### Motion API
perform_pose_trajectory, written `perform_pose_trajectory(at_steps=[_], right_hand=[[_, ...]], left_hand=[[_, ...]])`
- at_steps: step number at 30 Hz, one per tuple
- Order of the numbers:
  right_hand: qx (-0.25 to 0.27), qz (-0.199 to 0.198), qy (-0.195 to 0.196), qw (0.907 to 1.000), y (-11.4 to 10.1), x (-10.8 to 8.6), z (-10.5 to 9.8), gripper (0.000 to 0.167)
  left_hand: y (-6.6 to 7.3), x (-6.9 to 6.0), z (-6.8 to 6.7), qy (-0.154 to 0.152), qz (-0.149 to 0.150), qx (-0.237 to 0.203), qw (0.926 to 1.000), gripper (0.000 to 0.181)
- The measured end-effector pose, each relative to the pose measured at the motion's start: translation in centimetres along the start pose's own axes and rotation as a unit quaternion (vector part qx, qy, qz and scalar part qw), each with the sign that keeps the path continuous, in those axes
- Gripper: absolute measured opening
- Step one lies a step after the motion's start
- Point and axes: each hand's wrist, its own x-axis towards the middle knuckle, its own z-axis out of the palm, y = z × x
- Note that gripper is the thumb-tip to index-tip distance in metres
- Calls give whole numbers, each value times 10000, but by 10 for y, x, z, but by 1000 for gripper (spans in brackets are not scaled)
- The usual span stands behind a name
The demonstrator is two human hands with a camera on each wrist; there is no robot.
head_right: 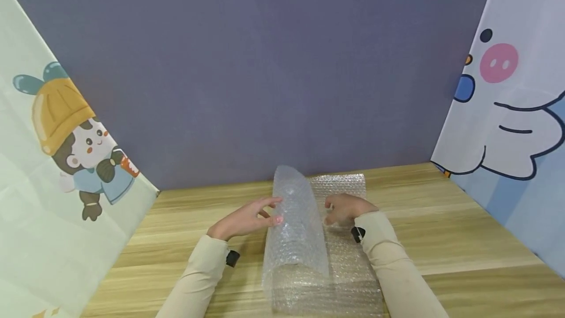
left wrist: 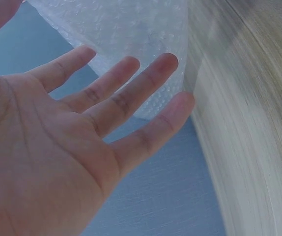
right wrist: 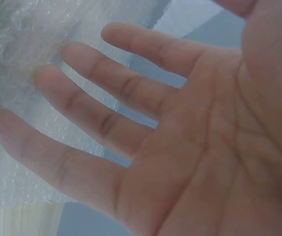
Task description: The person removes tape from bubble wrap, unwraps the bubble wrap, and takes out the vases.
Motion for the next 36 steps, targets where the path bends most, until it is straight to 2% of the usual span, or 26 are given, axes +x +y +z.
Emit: perform_pose_trajectory(at_steps=[15,20,26,36], right_hand=[[-225,-83,145,9996,-1,8,9,48],[-616,-78,234,9978,-2,10,14,49],[-1269,-160,364,9911,-4,12,18,43],[-1473,-91,447,9880,-6,15,20,42]], left_hand=[[3,1,-1,30,-5,106,9999,73],[3,0,0,59,-9,165,9998,74],[6,-1,-1,128,-67,224,9996,75],[9,-3,-3,407,154,471,9979,69]])
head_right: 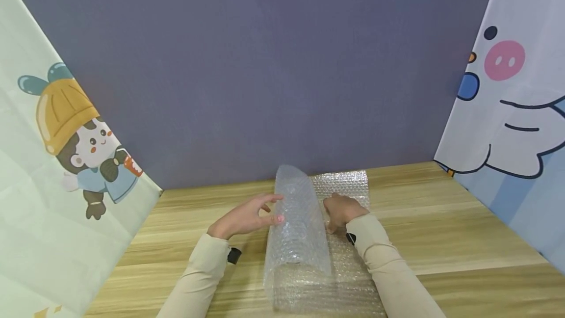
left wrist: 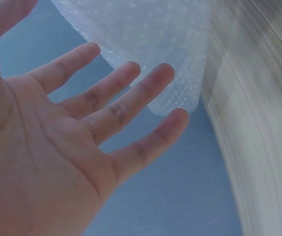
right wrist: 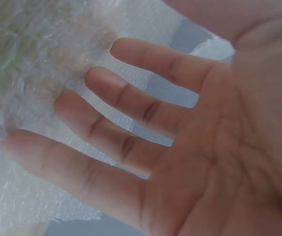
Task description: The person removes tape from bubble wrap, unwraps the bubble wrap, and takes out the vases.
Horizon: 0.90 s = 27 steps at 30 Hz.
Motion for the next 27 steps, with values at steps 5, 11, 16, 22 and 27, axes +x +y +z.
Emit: perform_pose_trajectory(at_steps=[5,11,16,22,27], right_hand=[[55,65,24,10000,-2,-1,0,42],[40,102,60,9999,-4,-2,-2,42],[-39,50,-32,10000,-5,-3,-4,42],[-29,49,-56,10000,-6,-4,-3,41],[-1,6,-23,10000,-6,-5,-5,42]], left_hand=[[4,-2,-3,82,182,180,9996,66],[10,-4,-5,288,396,298,9984,52],[21,-7,-6,317,496,523,9969,46],[36,-12,-6,10,560,919,9942,55],[43,-15,-7,-96,510,1035,9933,59]])
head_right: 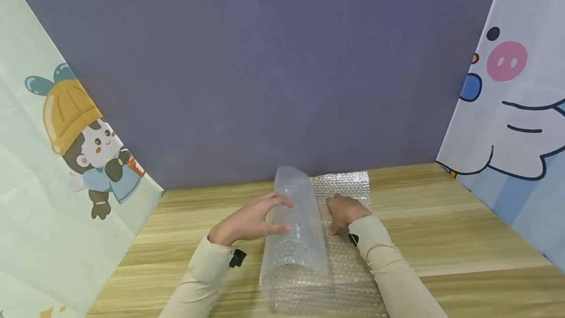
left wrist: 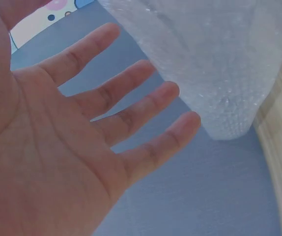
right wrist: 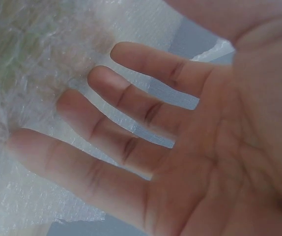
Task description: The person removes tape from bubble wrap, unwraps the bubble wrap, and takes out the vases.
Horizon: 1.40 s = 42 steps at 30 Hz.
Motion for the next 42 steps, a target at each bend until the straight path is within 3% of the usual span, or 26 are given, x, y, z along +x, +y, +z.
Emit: perform_pose_trajectory(at_steps=[9,17,22,29,42], right_hand=[[-79,-14,17,10000,-1,0,-1,43],[-63,77,-42,9999,-2,2,-2,44],[-48,89,-107,9999,0,3,-1,44],[-27,187,-203,9996,0,3,1,43],[-22,137,-177,9997,2,4,2,42]], left_hand=[[12,-5,-2,-196,21,-10,9998,61],[31,-9,1,-560,297,327,9975,80],[40,-11,7,-773,616,648,9930,91],[42,-10,10,-676,866,1093,9879,86],[42,-12,0,-460,886,865,9912,79]])
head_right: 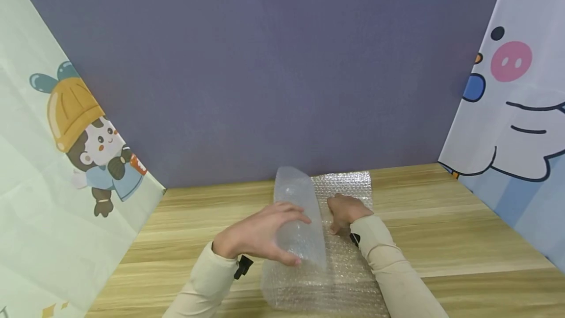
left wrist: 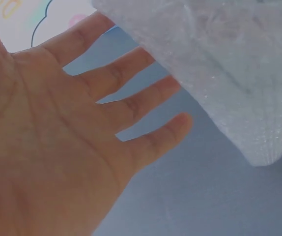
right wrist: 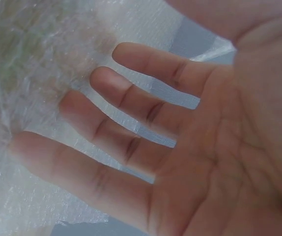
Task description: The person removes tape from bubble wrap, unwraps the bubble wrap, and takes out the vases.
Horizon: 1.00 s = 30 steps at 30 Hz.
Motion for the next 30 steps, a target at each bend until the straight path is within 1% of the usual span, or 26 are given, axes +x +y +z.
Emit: perform_pose_trajectory(at_steps=[6,13,23,30], right_hand=[[13,-90,24,10000,0,0,-2,43],[53,-61,-7,10000,1,0,-1,43],[53,-139,95,9998,2,-1,0,42],[40,-120,50,9999,3,0,0,43]], left_hand=[[-1,-3,-5,226,6,-75,9997,76],[-6,-5,-8,532,43,-139,9985,70],[-11,-8,-15,658,-79,-443,9968,64],[-13,-12,-18,760,-335,-590,9948,60]])
